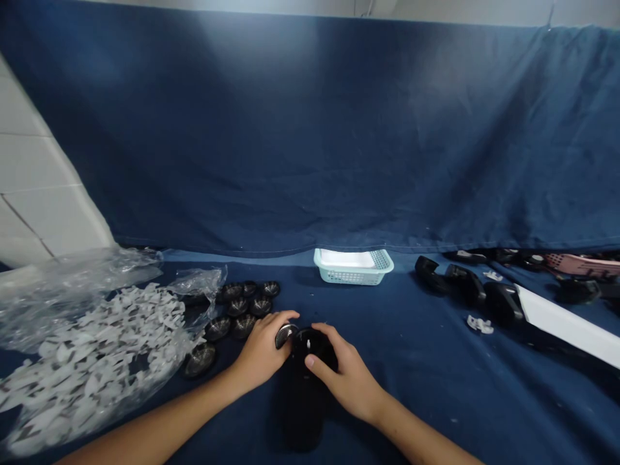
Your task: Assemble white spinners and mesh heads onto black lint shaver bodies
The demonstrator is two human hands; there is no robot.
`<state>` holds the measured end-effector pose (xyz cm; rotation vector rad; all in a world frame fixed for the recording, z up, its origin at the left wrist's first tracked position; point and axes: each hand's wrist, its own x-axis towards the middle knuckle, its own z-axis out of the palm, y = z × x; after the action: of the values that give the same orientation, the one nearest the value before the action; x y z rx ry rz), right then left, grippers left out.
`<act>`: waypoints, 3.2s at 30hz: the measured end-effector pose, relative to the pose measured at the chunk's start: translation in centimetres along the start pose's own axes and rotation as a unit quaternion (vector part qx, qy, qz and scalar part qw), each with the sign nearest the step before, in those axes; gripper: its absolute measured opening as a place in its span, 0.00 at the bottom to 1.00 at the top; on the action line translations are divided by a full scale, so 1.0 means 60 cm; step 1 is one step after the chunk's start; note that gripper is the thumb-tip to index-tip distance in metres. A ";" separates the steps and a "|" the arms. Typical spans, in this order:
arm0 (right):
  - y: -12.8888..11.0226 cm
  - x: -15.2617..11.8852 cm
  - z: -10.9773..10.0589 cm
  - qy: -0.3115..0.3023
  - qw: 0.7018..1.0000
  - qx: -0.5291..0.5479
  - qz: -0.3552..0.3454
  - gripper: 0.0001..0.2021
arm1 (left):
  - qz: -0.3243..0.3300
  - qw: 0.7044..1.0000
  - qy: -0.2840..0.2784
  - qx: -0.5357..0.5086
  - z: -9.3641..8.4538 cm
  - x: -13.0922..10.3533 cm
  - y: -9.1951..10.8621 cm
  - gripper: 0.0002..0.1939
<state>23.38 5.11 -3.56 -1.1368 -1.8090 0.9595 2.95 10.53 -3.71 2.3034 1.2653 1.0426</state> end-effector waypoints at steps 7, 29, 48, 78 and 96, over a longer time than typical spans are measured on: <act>-0.001 0.000 -0.001 0.001 1.000 -0.001 0.001 0.21 | 0.004 0.999 0.052 0.005 -0.013 -0.005 0.012 0.14; 0.010 -0.002 0.002 0.003 1.000 0.003 0.015 0.23 | 0.032 0.998 0.046 0.011 0.000 0.000 -0.006 0.21; 0.010 -0.005 0.002 -0.013 0.999 -0.020 0.036 0.22 | 0.015 0.995 0.074 0.064 -0.032 -0.003 0.011 0.20; 0.019 -0.007 0.004 -0.024 0.998 -0.020 0.051 0.24 | 0.041 0.973 -0.101 0.203 -0.157 0.051 -0.007 0.14; 0.036 -0.011 0.006 -0.014 0.997 -0.041 0.062 0.26 | -0.169 0.960 -0.079 0.208 -0.380 -0.051 -0.131 0.11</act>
<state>24.00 5.12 -5.73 -1.3048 -1.8318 0.9834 -19.31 10.80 6.04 2.2715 1.8652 0.5023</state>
